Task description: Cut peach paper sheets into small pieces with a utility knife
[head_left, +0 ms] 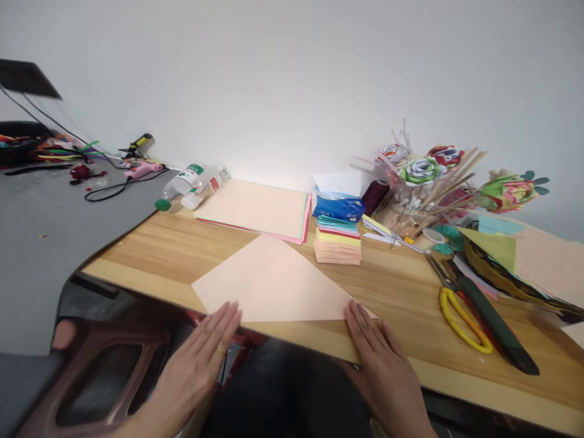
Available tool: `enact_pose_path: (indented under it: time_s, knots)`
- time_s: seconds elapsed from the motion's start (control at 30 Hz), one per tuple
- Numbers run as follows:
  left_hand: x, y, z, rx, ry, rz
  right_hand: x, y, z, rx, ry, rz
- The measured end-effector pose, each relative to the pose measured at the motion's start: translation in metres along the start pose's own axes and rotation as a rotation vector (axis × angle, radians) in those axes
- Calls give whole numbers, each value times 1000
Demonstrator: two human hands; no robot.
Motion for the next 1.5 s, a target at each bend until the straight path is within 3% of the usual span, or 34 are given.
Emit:
enact_pose_path:
  time_s: [0.17, 0.3, 0.43, 0.53, 0.6, 0.73, 0.87, 1.03, 1.27, 1.5]
  knots:
    - [-39, 25, -5, 55, 19, 109, 3, 0, 1, -25, -47, 31]
    - [-51, 21, 4, -25, -85, 157, 3, 0, 1, -34, -69, 47]
    - [-11, -17, 9, -207, -89, -77, 2, 5, 4, -55, -73, 28]
    - [38, -50, 8, -207, -189, -92, 5, 18, 12, -85, -95, 31]
    - [63, -68, 3, -176, -136, -174, 10, 29, 15, -73, -86, 70]
    - [75, -77, -11, -137, -104, -172, 18, 42, 14, -5, -42, 147]
    - [54, -61, -20, -169, -191, -135, 9, 28, 9, -25, -22, 121]
    - [18, -25, -16, -210, -41, -74, -10, 3, 11, -34, -35, 23]
    - [-24, 33, -2, -147, 11, 46, -13, 1, 10, 59, -116, -58]
    - [-38, 47, -11, -111, 12, 13, -33, -11, 7, 15, -110, -135]
Point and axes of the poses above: each hand's wrist, its own x-axis towards the middle knuckle, its own z-axis out of the back of the hand, y = z × x, the point moved 2 cm from there along x, towards the middle knuckle, and after that the axes turned 1 degree about -y, right-handed, at the moved point
